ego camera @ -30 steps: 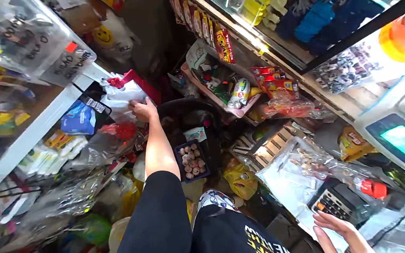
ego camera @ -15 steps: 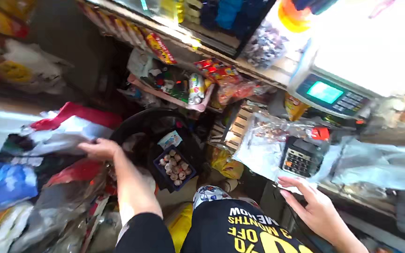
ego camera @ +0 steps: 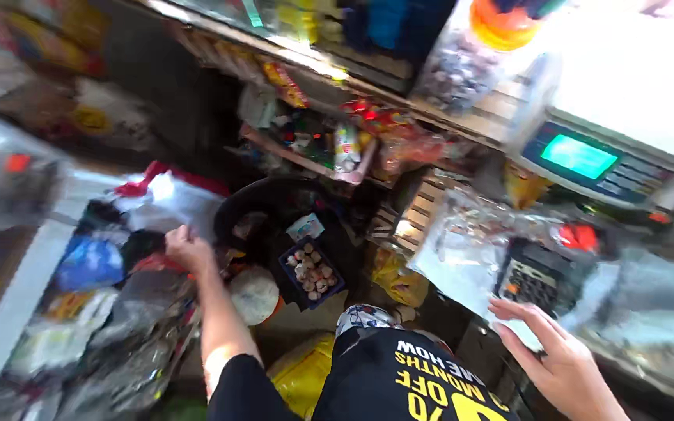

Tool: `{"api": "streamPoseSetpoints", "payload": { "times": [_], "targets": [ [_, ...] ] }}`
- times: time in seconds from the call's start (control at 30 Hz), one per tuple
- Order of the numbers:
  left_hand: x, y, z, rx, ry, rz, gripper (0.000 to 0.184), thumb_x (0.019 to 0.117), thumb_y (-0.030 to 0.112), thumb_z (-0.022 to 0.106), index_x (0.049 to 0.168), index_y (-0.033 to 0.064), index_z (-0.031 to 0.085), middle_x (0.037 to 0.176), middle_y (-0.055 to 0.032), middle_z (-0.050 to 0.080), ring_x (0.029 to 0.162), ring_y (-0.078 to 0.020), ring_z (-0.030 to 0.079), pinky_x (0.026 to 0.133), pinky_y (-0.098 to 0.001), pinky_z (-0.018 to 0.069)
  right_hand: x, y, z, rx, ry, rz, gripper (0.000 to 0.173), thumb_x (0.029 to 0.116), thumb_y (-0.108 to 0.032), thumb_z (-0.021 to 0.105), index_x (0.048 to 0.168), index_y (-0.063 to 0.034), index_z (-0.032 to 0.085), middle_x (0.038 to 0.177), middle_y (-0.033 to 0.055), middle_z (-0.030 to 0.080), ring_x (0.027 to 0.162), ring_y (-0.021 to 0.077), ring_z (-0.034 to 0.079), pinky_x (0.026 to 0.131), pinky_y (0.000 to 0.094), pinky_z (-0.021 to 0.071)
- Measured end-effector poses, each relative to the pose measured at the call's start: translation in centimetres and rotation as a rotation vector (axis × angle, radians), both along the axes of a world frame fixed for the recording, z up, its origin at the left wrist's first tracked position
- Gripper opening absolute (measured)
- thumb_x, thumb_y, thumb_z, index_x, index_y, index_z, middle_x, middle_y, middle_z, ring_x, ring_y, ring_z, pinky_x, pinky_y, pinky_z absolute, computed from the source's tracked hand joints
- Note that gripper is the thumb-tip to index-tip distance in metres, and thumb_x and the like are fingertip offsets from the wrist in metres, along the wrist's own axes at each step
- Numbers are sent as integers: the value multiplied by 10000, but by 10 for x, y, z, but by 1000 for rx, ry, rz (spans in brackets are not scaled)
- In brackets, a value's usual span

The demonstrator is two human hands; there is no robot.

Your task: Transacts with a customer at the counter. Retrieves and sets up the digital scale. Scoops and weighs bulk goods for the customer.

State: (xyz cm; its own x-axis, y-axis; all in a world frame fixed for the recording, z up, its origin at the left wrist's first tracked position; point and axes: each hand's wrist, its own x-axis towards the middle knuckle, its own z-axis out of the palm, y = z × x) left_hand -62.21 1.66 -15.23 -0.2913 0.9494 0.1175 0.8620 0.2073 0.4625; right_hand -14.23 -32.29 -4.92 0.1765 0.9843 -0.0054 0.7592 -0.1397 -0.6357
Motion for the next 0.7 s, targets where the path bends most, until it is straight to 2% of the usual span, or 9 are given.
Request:
{"api": "streamPoseSetpoints", "payload": {
  "times": [0.1, 0.2, 0.27, 0.33, 0.43, 0.5, 0.6, 0.63, 0.7],
  "targets": [
    [-6, 2, -7, 90, -125, 110, 276, 966, 66, 639, 1185, -98, 676, 1186, -313, 656, 1144, -426, 633, 1040, -528, 479, -1, 9, 6, -67, 66, 90, 352, 1001, -138, 593, 1232, 127, 608, 1096, 283, 696, 1020, 291, 710, 956, 377, 561],
    [-19, 5, -18, 152, -355, 234, 366, 914, 131, 753, 1207, -72, 673, 1159, -245, 702, 1086, -320, 687, 999, -450, 534, -5, 17, 7, -93, 96, 115, 360, 1007, -100, 602, 1243, 171, 580, 1123, 322, 673, 1046, 294, 705, 980, 344, 544],
    [-22, 4, -19, 142, -471, 302, 343, 925, 162, 755, 1178, -63, 698, 1140, -231, 711, 1071, -297, 686, 999, -447, 524, -5, 18, 7, -88, 92, 144, 351, 1008, -102, 594, 1240, 161, 575, 1112, 318, 665, 1038, 265, 691, 971, 314, 534],
    [-27, 1, -20, 123, -527, 331, 300, 1005, 217, 658, 1136, -47, 718, 1098, -207, 722, 1035, -260, 687, 980, -442, 520, -7, 22, 10, -92, 82, 151, 342, 1004, -92, 596, 1237, 159, 585, 1120, 317, 665, 1043, 275, 692, 976, 319, 535],
    [-35, -7, -17, 46, -523, 258, 304, 1048, 123, 537, 1253, -69, 653, 1205, -235, 687, 1152, -290, 656, 1049, -460, 485, -9, 27, 13, -98, 68, 160, 345, 995, -70, 599, 1238, 174, 592, 1134, 330, 667, 1055, 298, 699, 990, 323, 531],
    [-37, -12, -14, 23, -497, 248, 298, 981, 18, 595, 1258, -79, 644, 1213, -241, 689, 1165, -302, 660, 1051, -462, 496, -10, 29, 13, -90, 58, 193, 348, 1002, -86, 588, 1245, 164, 592, 1123, 320, 669, 1051, 273, 697, 986, 302, 529],
    [-42, -15, -17, 47, -453, 302, 329, 852, 18, 743, 1167, -58, 686, 1082, -225, 717, 1029, -306, 693, 950, -496, 538, -15, 30, 14, -72, 23, 228, 342, 1012, -132, 581, 1240, 121, 612, 1093, 287, 682, 1035, 248, 688, 968, 299, 531],
    [-43, -15, -15, 34, -418, 319, 294, 870, 56, 734, 1142, -50, 699, 1057, -223, 716, 1004, -318, 690, 932, -515, 530, -17, 31, 14, -69, 17, 233, 341, 1014, -138, 581, 1244, 112, 616, 1092, 280, 684, 1041, 243, 686, 972, 298, 530],
    [-48, -15, -10, -16, -402, 306, 255, 988, 125, 615, 1141, -57, 707, 1104, -246, 711, 1066, -345, 676, 982, -541, 490, -20, 30, 14, -68, 16, 240, 342, 1014, -136, 579, 1244, 115, 615, 1097, 281, 683, 1057, 237, 676, 979, 292, 521]
  ]
}}
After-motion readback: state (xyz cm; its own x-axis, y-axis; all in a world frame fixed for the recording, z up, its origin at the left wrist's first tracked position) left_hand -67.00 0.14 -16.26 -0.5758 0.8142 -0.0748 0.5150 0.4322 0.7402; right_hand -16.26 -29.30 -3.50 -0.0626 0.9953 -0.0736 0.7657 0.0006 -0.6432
